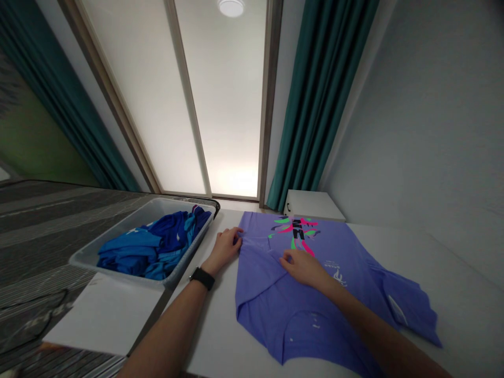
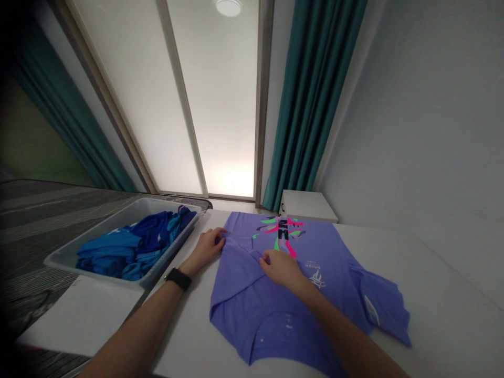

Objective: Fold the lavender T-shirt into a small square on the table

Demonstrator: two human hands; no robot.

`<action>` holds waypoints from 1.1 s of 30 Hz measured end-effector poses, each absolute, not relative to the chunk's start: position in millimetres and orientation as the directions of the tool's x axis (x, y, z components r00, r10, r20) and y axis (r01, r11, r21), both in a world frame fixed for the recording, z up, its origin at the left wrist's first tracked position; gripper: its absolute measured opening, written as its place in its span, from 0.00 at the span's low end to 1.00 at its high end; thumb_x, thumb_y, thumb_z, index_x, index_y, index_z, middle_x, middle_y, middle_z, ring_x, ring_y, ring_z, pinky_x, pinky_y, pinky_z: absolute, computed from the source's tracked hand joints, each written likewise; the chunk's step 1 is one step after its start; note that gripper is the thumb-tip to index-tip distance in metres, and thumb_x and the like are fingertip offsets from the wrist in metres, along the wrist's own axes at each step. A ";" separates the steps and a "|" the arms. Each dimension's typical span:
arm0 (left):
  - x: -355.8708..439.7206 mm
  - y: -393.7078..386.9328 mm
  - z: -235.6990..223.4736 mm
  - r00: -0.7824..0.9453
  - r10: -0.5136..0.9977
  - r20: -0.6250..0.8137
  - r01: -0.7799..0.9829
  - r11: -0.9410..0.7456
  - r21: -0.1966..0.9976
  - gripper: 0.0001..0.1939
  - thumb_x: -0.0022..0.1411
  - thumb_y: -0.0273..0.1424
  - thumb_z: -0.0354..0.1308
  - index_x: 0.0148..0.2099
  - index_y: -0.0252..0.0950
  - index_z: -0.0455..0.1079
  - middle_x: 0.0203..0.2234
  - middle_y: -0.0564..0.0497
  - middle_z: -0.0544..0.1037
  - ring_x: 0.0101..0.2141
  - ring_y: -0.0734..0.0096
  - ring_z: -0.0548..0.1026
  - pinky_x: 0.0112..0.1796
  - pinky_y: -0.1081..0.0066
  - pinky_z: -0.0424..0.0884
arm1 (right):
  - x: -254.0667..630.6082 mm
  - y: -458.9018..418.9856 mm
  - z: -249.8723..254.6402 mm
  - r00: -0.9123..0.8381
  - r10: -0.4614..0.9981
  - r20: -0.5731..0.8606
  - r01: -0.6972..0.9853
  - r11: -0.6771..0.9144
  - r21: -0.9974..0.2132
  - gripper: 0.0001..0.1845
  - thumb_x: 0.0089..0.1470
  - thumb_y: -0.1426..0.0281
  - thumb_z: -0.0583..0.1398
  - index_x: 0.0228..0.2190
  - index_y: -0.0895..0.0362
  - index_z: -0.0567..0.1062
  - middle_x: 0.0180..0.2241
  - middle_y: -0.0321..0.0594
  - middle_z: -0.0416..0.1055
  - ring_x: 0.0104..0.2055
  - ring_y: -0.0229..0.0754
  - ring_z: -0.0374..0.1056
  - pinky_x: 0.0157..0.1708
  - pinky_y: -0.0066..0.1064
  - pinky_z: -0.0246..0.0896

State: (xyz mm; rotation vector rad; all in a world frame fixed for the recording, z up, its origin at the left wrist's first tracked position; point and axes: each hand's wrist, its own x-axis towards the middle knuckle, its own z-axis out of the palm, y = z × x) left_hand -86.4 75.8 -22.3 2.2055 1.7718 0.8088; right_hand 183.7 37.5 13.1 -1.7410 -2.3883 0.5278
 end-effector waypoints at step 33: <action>-92.3 79.7 -29.9 0.068 0.944 0.323 0.842 -0.228 0.489 0.13 0.65 0.27 0.50 0.47 0.39 0.72 0.31 0.50 0.78 0.37 0.62 0.74 0.41 0.65 0.63 | 114.9 121.3 6.5 -0.384 0.923 0.033 0.886 0.378 -0.270 0.22 0.64 0.66 0.51 0.58 0.56 0.62 0.47 0.54 0.75 0.48 0.55 0.72 0.44 0.41 0.62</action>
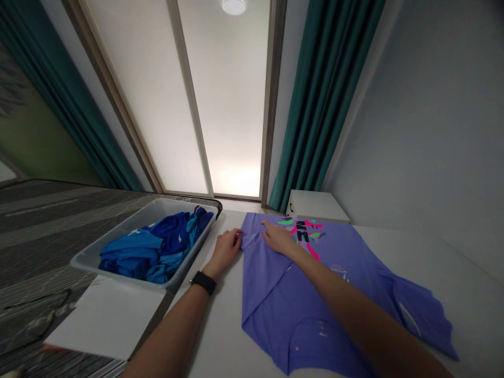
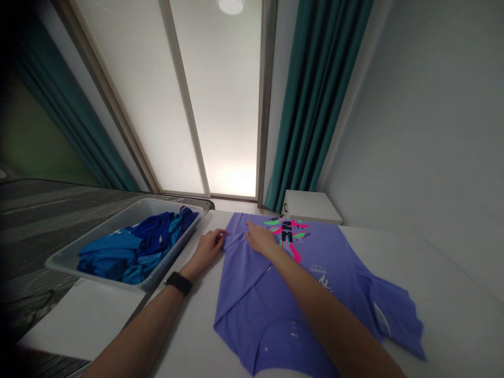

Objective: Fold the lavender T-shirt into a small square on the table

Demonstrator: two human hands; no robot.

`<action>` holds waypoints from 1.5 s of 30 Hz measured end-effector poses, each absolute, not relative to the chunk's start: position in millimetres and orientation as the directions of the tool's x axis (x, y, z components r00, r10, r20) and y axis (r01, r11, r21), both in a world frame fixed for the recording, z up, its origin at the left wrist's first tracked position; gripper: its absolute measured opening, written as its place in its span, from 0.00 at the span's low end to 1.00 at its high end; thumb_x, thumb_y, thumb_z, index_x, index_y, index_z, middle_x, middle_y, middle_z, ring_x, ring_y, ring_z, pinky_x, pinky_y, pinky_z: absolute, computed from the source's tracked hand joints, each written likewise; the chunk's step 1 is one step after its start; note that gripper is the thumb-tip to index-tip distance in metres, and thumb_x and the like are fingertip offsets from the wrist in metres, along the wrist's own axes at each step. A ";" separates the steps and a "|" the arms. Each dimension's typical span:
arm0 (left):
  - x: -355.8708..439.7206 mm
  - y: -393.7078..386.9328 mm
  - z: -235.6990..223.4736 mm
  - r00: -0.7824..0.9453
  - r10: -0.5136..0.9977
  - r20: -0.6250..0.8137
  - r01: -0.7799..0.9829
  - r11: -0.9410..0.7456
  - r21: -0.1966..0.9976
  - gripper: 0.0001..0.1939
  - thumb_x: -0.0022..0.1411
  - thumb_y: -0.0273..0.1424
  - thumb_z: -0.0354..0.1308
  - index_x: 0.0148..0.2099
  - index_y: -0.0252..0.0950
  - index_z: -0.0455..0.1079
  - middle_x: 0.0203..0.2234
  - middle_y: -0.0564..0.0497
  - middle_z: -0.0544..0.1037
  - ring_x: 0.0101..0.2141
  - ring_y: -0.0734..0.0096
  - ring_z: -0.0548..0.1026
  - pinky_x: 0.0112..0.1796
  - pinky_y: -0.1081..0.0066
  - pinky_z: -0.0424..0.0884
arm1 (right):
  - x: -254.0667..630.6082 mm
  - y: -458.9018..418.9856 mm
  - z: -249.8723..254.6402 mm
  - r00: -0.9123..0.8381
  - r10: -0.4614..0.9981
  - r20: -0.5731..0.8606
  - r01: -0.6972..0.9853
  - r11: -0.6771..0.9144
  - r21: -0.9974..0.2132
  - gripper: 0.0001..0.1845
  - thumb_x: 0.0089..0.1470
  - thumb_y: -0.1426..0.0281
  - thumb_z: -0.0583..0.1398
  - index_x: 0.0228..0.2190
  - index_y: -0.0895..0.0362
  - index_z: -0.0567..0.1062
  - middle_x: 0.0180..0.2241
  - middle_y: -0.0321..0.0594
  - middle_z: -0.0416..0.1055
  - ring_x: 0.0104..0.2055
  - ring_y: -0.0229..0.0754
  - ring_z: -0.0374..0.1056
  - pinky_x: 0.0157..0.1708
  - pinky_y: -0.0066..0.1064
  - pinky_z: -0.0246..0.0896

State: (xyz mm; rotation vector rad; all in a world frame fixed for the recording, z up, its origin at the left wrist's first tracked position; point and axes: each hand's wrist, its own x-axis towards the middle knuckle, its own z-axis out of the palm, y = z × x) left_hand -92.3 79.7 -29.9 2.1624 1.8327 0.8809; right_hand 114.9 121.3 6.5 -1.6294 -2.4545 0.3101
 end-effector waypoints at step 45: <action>-91.3 75.0 -20.2 0.038 0.951 0.306 0.849 -0.192 0.492 0.14 0.65 0.33 0.49 0.44 0.38 0.74 0.30 0.49 0.79 0.37 0.60 0.74 0.39 0.65 0.64 | 207.0 35.4 -18.6 -0.476 0.797 0.373 0.730 0.594 -0.337 0.14 0.60 0.74 0.55 0.47 0.56 0.72 0.48 0.46 0.72 0.52 0.47 0.65 0.54 0.41 0.57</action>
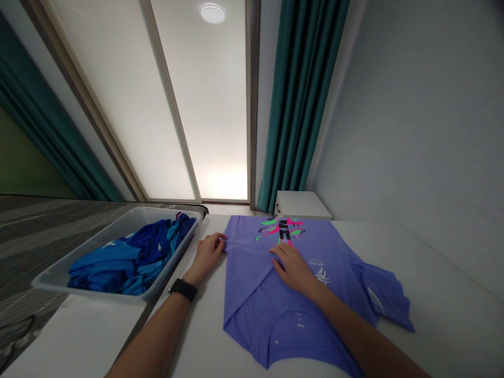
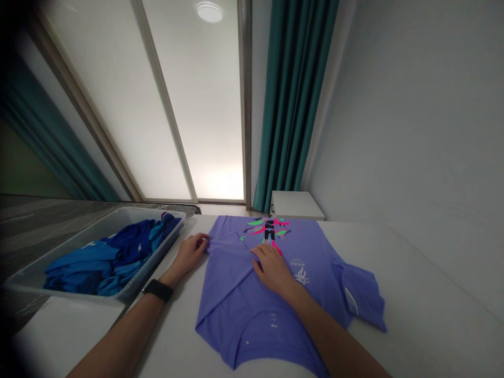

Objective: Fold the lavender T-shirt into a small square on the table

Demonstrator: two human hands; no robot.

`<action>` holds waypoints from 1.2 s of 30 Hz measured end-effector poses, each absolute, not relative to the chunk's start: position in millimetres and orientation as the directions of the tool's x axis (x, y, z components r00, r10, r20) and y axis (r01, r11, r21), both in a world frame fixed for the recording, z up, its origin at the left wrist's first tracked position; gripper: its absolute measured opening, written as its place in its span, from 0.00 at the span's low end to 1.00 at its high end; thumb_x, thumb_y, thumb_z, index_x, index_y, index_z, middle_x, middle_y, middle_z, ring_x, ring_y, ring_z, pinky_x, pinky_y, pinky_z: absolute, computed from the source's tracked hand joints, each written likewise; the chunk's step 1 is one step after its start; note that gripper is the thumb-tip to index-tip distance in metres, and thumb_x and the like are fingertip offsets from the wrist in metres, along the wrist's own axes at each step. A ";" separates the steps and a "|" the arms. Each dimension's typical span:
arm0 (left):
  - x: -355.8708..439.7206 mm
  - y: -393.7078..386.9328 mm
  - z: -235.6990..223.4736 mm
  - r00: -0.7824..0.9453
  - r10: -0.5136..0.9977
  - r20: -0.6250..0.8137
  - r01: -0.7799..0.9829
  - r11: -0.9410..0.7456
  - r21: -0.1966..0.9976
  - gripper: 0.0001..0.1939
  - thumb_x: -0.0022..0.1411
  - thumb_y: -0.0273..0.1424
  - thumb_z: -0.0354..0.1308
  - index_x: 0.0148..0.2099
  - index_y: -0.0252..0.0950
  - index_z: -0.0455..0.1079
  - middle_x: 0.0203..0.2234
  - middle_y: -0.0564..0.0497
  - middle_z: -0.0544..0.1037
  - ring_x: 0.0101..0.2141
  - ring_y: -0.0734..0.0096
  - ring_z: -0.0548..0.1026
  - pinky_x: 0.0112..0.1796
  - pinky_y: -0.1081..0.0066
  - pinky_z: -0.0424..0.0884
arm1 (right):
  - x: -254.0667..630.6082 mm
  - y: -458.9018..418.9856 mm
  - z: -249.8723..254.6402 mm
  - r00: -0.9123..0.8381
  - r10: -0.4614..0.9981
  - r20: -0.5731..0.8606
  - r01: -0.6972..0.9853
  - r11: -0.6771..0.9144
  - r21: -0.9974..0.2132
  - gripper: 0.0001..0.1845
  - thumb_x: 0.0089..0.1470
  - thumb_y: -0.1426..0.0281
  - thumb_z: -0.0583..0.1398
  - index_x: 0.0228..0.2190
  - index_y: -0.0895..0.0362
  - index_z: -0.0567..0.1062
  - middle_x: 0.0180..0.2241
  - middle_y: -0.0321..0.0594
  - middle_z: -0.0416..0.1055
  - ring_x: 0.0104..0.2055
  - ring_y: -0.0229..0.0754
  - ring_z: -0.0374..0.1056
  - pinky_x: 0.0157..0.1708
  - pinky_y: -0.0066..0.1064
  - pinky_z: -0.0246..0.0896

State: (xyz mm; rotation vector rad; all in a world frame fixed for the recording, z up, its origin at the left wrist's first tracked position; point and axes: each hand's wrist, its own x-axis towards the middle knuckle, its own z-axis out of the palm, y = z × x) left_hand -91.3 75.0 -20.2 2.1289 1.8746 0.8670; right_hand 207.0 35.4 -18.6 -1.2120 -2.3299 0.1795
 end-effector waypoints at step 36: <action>-47.3 -29.3 18.5 0.552 0.788 0.274 0.760 -0.610 0.223 0.10 0.65 0.33 0.54 0.48 0.42 0.70 0.40 0.46 0.75 0.42 0.58 0.72 0.43 0.60 0.64 | 208.6 29.3 -10.1 -0.633 0.708 0.313 0.585 0.703 -0.404 0.07 0.54 0.77 0.59 0.33 0.54 0.74 0.38 0.41 0.72 0.43 0.44 0.66 0.47 0.37 0.60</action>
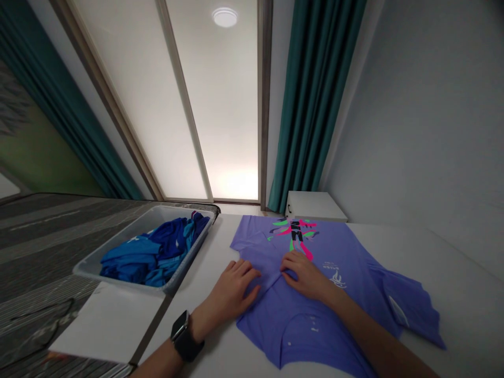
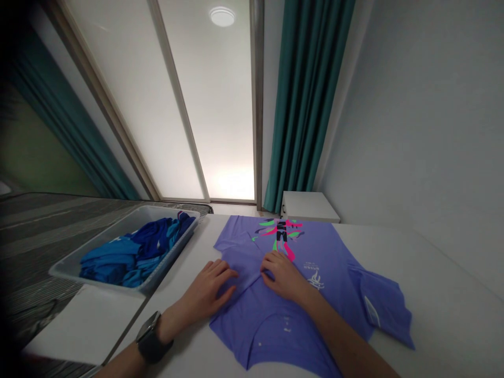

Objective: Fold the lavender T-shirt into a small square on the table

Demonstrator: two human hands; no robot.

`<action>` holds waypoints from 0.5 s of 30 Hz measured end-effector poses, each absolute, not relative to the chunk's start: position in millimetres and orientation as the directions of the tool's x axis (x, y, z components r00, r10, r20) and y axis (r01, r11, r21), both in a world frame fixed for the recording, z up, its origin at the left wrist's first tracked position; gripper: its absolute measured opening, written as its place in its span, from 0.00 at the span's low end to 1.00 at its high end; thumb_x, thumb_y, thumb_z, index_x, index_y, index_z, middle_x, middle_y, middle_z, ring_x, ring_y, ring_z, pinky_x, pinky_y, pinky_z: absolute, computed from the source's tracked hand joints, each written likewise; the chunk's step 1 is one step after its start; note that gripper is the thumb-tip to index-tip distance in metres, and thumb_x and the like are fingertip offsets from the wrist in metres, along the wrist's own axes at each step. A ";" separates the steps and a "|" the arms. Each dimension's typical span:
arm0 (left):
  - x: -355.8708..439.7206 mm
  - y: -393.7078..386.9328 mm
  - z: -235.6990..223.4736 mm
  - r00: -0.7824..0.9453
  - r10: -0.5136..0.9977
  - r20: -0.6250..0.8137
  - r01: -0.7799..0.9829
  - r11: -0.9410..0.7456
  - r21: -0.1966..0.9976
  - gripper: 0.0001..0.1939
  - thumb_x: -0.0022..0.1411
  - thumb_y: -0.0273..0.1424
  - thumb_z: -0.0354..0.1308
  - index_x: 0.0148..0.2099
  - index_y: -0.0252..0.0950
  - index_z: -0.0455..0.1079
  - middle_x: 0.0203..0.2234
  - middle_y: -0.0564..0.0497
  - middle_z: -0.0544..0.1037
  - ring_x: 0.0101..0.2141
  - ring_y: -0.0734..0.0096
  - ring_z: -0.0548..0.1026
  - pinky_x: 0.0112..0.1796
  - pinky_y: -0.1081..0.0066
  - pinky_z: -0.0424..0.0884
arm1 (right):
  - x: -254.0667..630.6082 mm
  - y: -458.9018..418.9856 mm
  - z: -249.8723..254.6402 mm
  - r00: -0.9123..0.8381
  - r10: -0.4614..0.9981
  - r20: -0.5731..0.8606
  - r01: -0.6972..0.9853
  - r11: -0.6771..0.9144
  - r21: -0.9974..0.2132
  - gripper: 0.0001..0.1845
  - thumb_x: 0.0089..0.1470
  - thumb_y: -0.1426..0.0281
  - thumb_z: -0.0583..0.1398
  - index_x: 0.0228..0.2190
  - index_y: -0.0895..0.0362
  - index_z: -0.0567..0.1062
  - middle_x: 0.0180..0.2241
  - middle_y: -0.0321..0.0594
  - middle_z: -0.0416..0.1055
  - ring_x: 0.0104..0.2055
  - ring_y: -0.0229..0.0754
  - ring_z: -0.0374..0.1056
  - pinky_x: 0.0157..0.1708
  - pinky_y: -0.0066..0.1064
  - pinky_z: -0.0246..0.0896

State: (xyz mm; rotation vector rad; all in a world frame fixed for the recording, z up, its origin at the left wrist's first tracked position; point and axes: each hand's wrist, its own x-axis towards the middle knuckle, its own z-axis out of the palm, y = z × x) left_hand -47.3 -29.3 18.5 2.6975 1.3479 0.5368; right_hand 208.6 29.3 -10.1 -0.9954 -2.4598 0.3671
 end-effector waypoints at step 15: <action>-67.2 -84.2 10.8 0.423 0.906 0.030 0.892 -0.422 0.163 0.04 0.64 0.27 0.51 0.38 0.38 0.67 0.34 0.50 0.76 0.37 0.63 0.73 0.41 0.63 0.60 | 206.9 24.2 -5.2 -0.696 0.657 0.291 0.585 0.753 -0.301 0.09 0.56 0.72 0.60 0.41 0.56 0.73 0.43 0.46 0.71 0.48 0.48 0.65 0.51 0.43 0.59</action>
